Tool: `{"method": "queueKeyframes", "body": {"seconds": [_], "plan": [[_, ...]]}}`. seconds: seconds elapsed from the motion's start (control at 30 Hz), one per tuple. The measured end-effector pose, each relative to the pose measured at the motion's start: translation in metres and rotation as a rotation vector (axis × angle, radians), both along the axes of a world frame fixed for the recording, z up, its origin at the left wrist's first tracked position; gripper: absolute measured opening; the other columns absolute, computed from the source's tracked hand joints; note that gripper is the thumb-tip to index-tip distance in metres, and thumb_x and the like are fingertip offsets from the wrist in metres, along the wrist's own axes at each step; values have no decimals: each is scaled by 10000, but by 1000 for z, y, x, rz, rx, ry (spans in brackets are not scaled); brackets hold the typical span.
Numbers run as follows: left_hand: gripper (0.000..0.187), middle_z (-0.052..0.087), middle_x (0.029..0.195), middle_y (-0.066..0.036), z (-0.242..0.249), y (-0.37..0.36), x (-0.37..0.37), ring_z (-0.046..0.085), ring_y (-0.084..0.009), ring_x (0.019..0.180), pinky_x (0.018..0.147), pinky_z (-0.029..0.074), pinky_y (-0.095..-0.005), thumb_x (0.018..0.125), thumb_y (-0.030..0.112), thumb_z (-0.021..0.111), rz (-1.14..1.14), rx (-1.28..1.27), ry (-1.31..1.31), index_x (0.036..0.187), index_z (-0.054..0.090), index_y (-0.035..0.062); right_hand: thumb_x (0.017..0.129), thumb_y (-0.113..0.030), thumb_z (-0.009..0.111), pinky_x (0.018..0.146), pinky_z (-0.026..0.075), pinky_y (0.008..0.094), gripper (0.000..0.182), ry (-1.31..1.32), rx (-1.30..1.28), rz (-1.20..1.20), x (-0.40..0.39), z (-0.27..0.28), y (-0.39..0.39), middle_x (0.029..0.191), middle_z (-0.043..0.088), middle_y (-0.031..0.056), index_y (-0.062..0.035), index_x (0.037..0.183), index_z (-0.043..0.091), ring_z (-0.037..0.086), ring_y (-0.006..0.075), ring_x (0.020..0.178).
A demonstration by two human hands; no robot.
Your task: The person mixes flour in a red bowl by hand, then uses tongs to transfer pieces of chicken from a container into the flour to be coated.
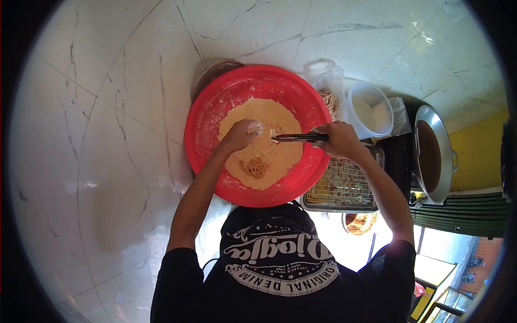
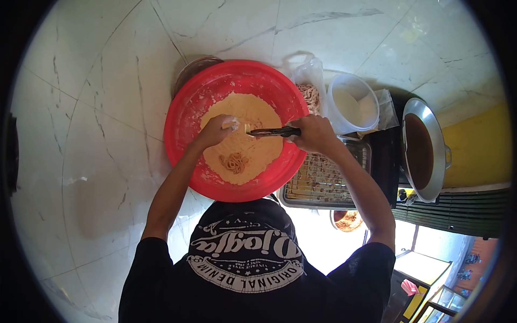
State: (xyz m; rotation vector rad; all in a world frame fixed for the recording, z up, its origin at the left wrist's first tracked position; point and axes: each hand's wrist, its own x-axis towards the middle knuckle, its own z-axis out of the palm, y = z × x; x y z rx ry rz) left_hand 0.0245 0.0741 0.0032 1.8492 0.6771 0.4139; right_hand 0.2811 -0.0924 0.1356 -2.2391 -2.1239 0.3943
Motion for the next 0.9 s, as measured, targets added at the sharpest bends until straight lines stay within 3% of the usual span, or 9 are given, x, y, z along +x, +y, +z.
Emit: {"method": "queueKeyframes", "body": {"seconds": [0.07,0.13,0.2,0.3,0.37,0.57,0.8,0.9], "plan": [[279,633,1069,-169,-18,5,7,599,-295,1015,894,461,-370,841,128,640,29,298,213,1105,643,39,726,-287,735,699,497,434,331,-42,37,5,12,16,-4,849,694,74,-178,1037,700,653,304,793],[282,629,1085,-168,-15,1,19,587,-298,1042,916,443,-403,827,111,633,4,403,313,1102,644,48,722,-280,733,676,492,430,291,37,46,18,26,34,-6,796,682,84,-161,986,711,644,318,750],[289,624,1102,-166,-12,0,34,575,-301,1068,937,426,-436,813,93,627,-28,511,410,1099,645,57,710,-275,734,694,492,443,280,-49,84,-27,35,53,-8,792,681,93,-192,978,723,647,306,789],[266,630,1113,-113,-29,-4,49,534,-272,1143,1032,336,-505,815,81,598,-148,655,509,1076,650,78,702,-273,737,702,495,446,286,36,44,-129,52,79,-15,802,679,110,-172,970,726,646,314,798],[211,637,1069,-85,-61,-2,56,503,-262,1159,1117,184,-555,853,88,528,-162,944,385,1011,666,119,699,-266,735,719,503,440,299,-195,218,-174,74,87,-20,816,675,137,-136,968,725,647,330,807],[237,629,1088,-91,-53,-10,78,496,-248,1167,1132,111,-590,848,84,527,-302,832,712,1023,678,138,712,-243,710,764,529,415,292,-508,155,-452,130,89,-24,895,688,140,-102,966,721,669,325,848],[229,634,968,-85,-64,-22,72,507,-260,1133,1118,94,-624,827,48,539,-163,933,637,975,688,139,715,-178,663,782,544,417,237,-580,-91,-482,159,21,-14,961,689,137,-90,929,710,674,306,930],[195,630,914,-80,-52,-24,65,533,-245,1092,1093,132,-623,826,73,571,-125,944,586,986,671,121,722,-183,666,797,544,404,247,-567,-133,-519,165,7,-10,981,691,122,-87,946,708,672,302,954]]}}
